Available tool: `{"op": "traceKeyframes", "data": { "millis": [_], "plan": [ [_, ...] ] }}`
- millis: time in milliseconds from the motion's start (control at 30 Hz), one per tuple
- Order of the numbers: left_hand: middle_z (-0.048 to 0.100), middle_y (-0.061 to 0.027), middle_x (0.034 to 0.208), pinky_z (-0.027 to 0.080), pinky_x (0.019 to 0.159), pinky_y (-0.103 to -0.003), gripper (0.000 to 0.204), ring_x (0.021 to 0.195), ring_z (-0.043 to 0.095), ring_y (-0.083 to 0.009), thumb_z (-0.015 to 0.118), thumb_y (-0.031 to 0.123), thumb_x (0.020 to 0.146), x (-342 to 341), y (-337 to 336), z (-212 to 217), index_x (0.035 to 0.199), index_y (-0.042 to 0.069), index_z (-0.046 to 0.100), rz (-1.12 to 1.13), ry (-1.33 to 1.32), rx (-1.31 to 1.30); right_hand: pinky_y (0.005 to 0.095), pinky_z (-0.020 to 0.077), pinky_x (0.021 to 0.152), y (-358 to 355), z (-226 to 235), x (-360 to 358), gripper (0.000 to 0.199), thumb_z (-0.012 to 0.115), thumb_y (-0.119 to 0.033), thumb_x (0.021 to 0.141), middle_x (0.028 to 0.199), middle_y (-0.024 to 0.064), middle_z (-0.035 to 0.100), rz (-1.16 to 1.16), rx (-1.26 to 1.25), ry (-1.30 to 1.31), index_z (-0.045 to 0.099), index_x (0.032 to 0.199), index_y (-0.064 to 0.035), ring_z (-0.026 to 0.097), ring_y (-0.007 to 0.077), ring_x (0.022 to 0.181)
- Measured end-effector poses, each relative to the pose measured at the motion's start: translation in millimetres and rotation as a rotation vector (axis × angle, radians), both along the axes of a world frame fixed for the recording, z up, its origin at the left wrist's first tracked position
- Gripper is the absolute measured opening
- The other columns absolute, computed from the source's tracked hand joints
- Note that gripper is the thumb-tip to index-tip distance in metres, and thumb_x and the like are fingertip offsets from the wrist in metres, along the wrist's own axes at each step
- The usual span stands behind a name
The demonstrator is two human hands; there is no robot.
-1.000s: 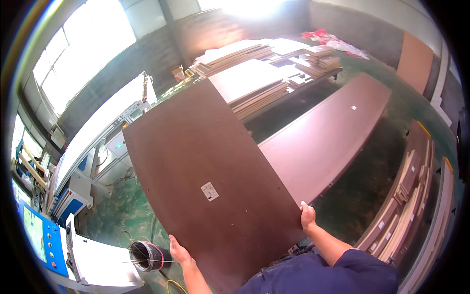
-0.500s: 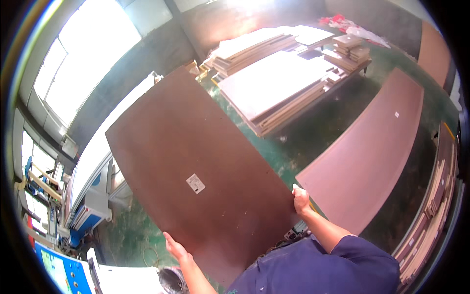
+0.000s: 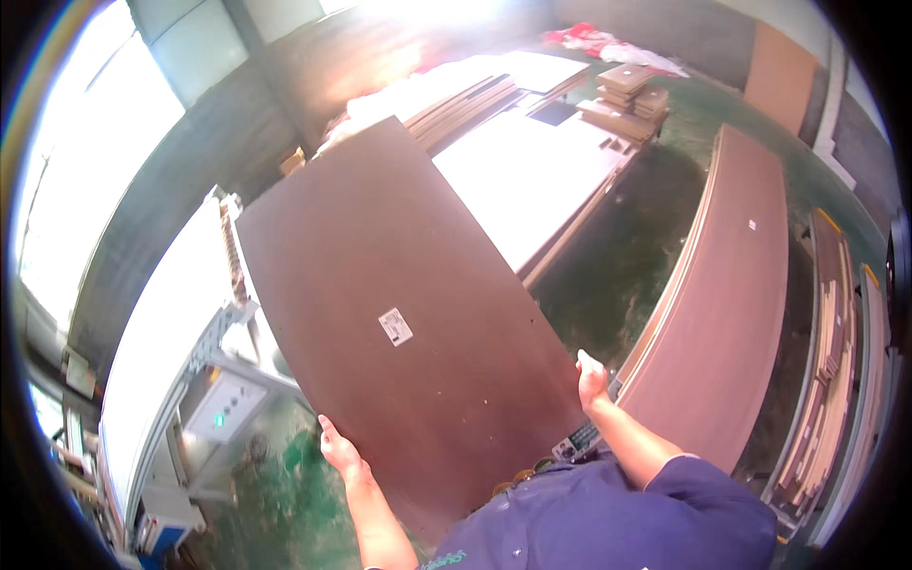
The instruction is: The person places panels on a stack, sweeps sawdust off a machine table, and loads a larger panel and edge strips onto the processing machine.
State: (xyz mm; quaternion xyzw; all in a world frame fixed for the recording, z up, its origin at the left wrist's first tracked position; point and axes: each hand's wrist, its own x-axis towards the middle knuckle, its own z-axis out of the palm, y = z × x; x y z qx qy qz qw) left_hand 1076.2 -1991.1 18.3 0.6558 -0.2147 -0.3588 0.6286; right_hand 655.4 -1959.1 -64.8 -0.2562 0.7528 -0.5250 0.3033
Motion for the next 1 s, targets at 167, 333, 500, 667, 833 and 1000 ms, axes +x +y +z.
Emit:
{"op": "traceKeyframes", "data": {
  "millis": [167, 333, 500, 667, 833, 1000],
  "plan": [
    [0.062, -0.0087, 0.082, 0.048, 0.067, -0.030, 0.054, 0.072, 0.057, -0.0172, 0.049, 0.048, 0.089, 2.8, -137.7, -23.5, 0.088, -0.005, 0.058, -0.154, -0.154, 0.083, 0.0352, 0.0394, 0.065, -39.2, -3.5, 6.5, 0.047, 0.044, -0.043, 0.084, 0.066, 0.0133, 0.056, -0.192, 0.142, -0.068, 0.053, 0.068, -0.0001, 0.053, 0.0232, 0.067],
    [0.063, -0.0133, 0.078, 0.047, 0.065, -0.034, 0.059, 0.070, 0.059, -0.0226, 0.044, 0.051, 0.090, -37.0, -270.2, -33.9, 0.083, -0.006, 0.059, -0.357, -0.444, 0.162, 0.0343, 0.0396, 0.066, -85.2, -16.4, 8.2, 0.048, 0.043, -0.044, 0.084, 0.070, 0.0118, 0.057, -0.411, 0.143, -0.149, 0.054, 0.071, 0.0014, 0.054, 0.0230, 0.071],
    [0.064, -0.0174, 0.079, 0.046, 0.070, -0.039, 0.065, 0.074, 0.060, -0.0308, 0.041, 0.057, 0.088, -77.6, -392.9, -48.7, 0.083, -0.005, 0.061, -0.550, -0.694, 0.290, 0.0338, 0.0416, 0.074, -142.5, -20.8, 12.8, 0.049, 0.043, -0.043, 0.085, 0.085, 0.0141, 0.063, -0.578, 0.233, -0.209, 0.061, 0.088, 0.0028, 0.058, 0.0249, 0.083],
    [0.063, -0.0172, 0.072, 0.045, 0.067, -0.040, 0.067, 0.070, 0.060, -0.0315, 0.040, 0.058, 0.087, -139.3, -476.0, -54.2, 0.075, -0.004, 0.061, -0.677, -0.738, 0.385, 0.0340, 0.0423, 0.078, -184.8, -15.5, -0.3, 0.051, 0.042, -0.043, 0.087, 0.093, 0.0164, 0.064, -0.671, 0.306, -0.241, 0.062, 0.093, 0.0031, 0.059, 0.0274, 0.089],
    [0.062, -0.0171, 0.071, 0.044, 0.067, -0.040, 0.068, 0.069, 0.059, -0.0311, 0.041, 0.059, 0.086, -159.5, -562.8, -97.3, 0.073, -0.005, 0.060, -0.798, -0.816, 0.385, 0.0350, 0.0424, 0.083, -227.6, -15.3, 9.8, 0.052, 0.042, -0.044, 0.086, 0.102, 0.0183, 0.062, -0.809, 0.327, -0.297, 0.062, 0.100, 0.0022, 0.058, 0.0303, 0.098],
    [0.062, -0.0180, 0.071, 0.044, 0.071, -0.041, 0.068, 0.072, 0.059, -0.0327, 0.040, 0.059, 0.086, -193.5, -624.7, -113.6, 0.073, -0.004, 0.060, -0.953, -0.872, 0.435, 0.0349, 0.0419, 0.086, -263.8, -13.2, 31.2, 0.051, 0.042, -0.042, 0.086, 0.104, 0.0183, 0.062, -0.978, 0.370, -0.308, 0.062, 0.102, 0.0029, 0.058, 0.0303, 0.100]
  ]
}}
